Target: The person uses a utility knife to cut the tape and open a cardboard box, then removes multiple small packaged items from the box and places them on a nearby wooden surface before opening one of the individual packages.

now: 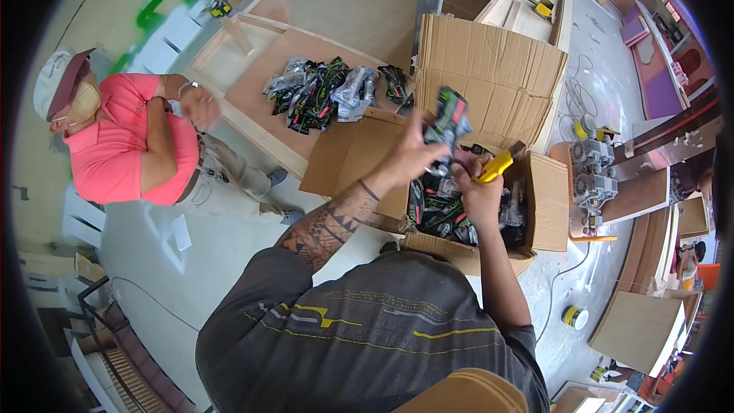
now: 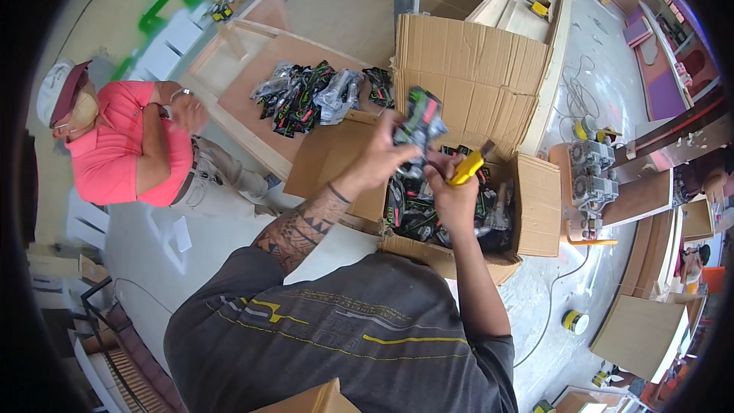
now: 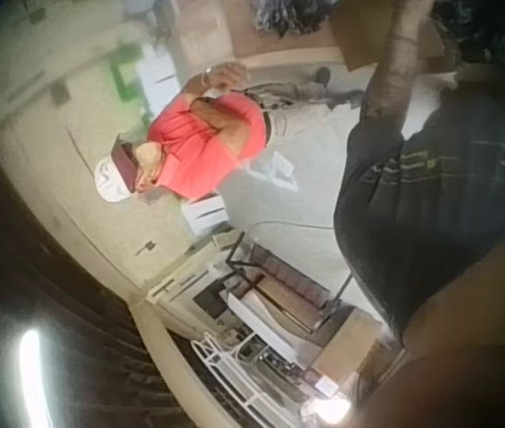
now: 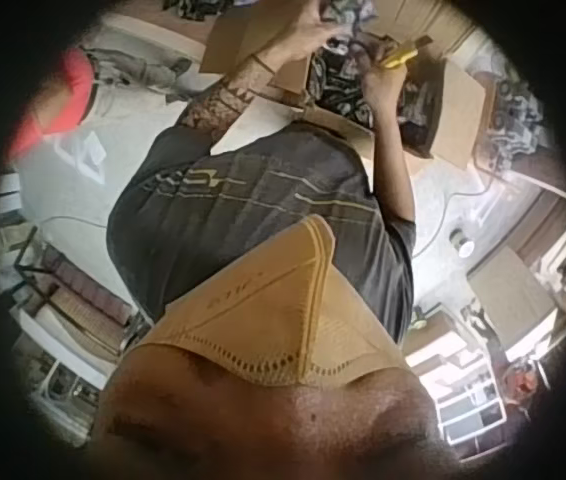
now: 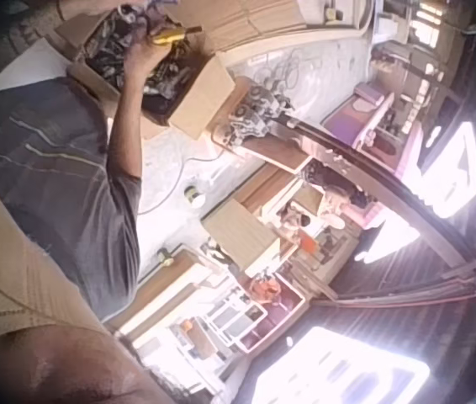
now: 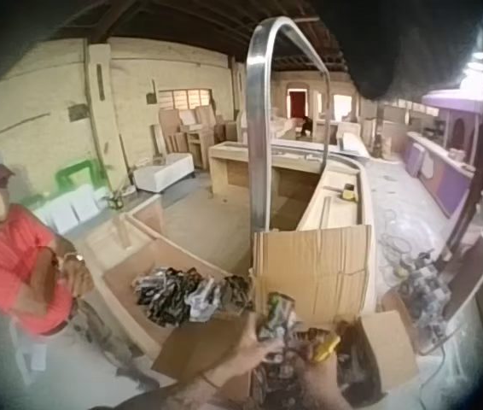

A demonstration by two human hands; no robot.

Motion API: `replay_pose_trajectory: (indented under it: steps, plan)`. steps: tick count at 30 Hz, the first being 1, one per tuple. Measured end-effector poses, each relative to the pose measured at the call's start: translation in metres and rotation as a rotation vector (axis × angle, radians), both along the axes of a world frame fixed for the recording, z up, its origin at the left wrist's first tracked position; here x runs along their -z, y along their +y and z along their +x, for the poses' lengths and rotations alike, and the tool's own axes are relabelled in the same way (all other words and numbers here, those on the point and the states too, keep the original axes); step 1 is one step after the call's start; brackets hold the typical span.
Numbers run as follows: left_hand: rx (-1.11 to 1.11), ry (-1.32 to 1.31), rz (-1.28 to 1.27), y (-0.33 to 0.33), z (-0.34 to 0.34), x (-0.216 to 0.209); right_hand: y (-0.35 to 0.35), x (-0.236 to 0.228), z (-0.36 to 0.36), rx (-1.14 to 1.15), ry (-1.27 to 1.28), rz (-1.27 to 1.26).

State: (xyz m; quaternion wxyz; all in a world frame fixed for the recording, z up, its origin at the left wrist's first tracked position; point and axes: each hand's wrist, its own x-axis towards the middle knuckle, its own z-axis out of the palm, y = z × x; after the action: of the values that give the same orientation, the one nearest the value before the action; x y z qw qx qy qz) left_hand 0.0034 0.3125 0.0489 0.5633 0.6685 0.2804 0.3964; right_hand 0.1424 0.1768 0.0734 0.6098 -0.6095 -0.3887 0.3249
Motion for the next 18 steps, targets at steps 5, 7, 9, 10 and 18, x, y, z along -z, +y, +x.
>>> replay_pose_trajectory:
  steps: [5,7,9,10,18]
  plan:
    - [-0.525,0.282,0.408,0.104,-0.064,-0.039,0.02,0.003,-0.017,-0.032,0.033,0.123]
    - [-0.591,0.572,0.568,0.151,-0.097,-0.034,0.018,0.011,-0.017,-0.12,-0.059,0.085]
    - [-0.549,0.679,0.636,0.179,-0.118,-0.01,0.012,0.018,-0.014,-0.099,-0.094,0.038]
    - [-0.44,0.983,0.75,0.187,-0.131,0.011,0.009,0.02,-0.014,-0.098,-0.125,-0.002]
    - [-0.086,1.597,0.583,0.195,-0.097,0.008,-0.055,0.031,0.079,0.199,-0.722,-0.305]
